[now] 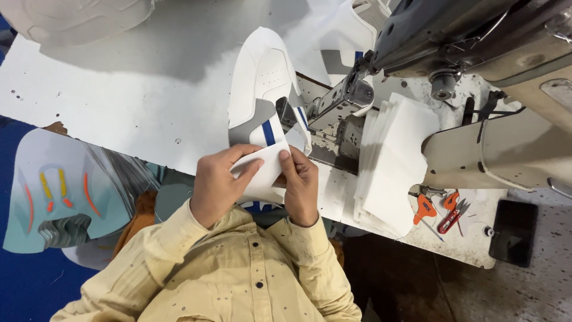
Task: Sewing together leather and fabric components of a shoe upper using an industrial sewing machine.
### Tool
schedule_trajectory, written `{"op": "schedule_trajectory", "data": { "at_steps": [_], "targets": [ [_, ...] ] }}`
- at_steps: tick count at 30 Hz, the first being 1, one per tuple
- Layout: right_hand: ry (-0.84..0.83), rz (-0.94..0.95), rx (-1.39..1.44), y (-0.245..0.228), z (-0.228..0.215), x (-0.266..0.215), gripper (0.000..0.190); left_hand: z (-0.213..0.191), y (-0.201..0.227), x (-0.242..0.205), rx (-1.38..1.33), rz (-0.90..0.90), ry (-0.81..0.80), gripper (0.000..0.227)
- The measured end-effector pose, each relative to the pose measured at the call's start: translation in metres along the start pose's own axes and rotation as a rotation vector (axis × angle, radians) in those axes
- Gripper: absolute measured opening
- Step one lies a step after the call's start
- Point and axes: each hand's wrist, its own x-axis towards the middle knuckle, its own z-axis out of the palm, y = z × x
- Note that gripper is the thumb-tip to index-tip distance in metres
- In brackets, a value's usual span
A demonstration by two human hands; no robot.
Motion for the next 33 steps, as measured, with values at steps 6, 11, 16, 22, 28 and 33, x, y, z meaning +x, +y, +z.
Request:
{"op": "schedule_trajectory", "data": {
  "at_steps": [6, 11, 16, 22, 28, 33],
  "targets": [
    [0.139, -0.029, 0.011, -0.008, 0.008, -0.002, 0.038, 0.005, 0.021, 0.007, 0.574, 0.545, 0.422, 0.048],
    [0.216, -0.247, -0.235, -0.028, -0.023, 0.017, 0.034, 0.026, 0.015, 0.031, 0.179, 0.546, 0.068, 0.042],
    [0.325, -0.397, -0.288, -0.074, -0.031, 0.053, 0.048, 0.051, 0.055, 0.077, 0.323, 0.499, 0.016, 0.046],
    [0.332, -0.41, -0.169, -0.087, -0.031, 0.079, 0.052, 0.053, 0.057, 0.124, 0.331, 0.506, -0.069, 0.043],
    [0.116, -0.429, -0.343, -0.116, -0.082, 0.058, 0.044, 0.046, 0.043, 0.139, 0.182, 0.526, -0.179, 0.04],
    [0.615, -0.768, -0.524, -0.256, -0.248, 0.001, 0.042, 0.052, 0.029, 0.143, 0.151, 0.332, -0.259, 0.028]
  ]
}}
